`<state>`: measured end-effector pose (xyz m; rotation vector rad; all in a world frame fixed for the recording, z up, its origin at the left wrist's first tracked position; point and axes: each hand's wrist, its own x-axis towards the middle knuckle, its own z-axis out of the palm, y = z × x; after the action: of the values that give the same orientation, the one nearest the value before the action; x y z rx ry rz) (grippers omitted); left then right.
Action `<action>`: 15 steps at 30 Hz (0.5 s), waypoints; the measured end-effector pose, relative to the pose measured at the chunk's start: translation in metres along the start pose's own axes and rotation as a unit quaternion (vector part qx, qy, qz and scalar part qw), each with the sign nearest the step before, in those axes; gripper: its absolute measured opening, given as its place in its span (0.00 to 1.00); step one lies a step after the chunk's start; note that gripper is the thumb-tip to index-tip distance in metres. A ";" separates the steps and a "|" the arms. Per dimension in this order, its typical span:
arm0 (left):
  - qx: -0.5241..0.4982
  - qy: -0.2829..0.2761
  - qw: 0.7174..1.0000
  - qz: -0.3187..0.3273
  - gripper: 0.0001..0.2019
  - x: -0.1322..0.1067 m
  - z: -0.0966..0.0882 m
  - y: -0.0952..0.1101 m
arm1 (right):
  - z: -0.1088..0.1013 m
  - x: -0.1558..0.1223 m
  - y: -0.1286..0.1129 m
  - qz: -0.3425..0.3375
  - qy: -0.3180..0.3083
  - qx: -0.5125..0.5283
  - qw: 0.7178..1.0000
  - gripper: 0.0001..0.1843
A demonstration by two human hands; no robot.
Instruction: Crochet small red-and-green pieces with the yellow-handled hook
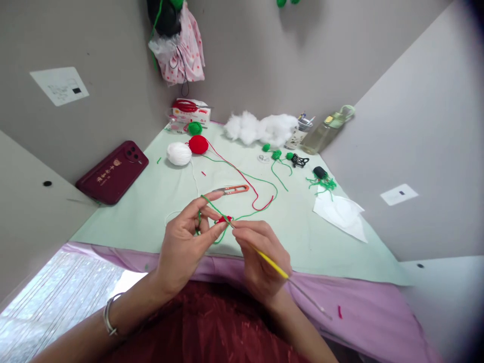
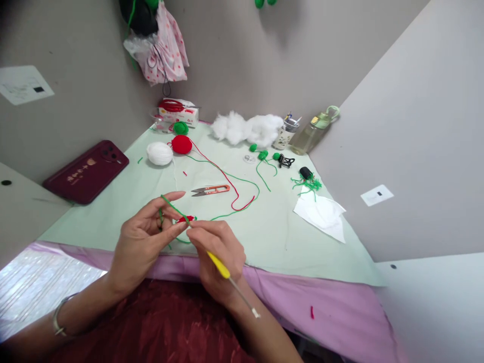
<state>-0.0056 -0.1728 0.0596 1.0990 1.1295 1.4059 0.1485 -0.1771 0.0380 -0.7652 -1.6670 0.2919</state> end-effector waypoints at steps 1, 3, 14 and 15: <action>-0.012 -0.015 1.000 -0.011 0.23 0.000 0.000 0.000 | -0.001 0.003 -0.001 0.024 0.002 0.026 0.999 0.15; -0.043 -0.043 0.997 -0.036 0.25 0.000 0.000 -0.001 | -0.003 0.007 -0.001 0.067 0.016 0.066 0.995 0.13; -0.145 -0.098 0.976 -0.130 0.28 0.000 0.003 0.002 | -0.005 -0.014 0.013 -0.134 0.023 -0.139 0.981 0.25; -0.162 -0.116 0.967 -0.160 0.29 0.001 0.002 0.003 | -0.005 -0.014 0.013 -0.132 0.028 -0.131 0.982 0.25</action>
<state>-0.0041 -0.1719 0.0632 0.7830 0.8277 1.1256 0.1581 -0.1770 0.0207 -0.7266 -1.7503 -0.1374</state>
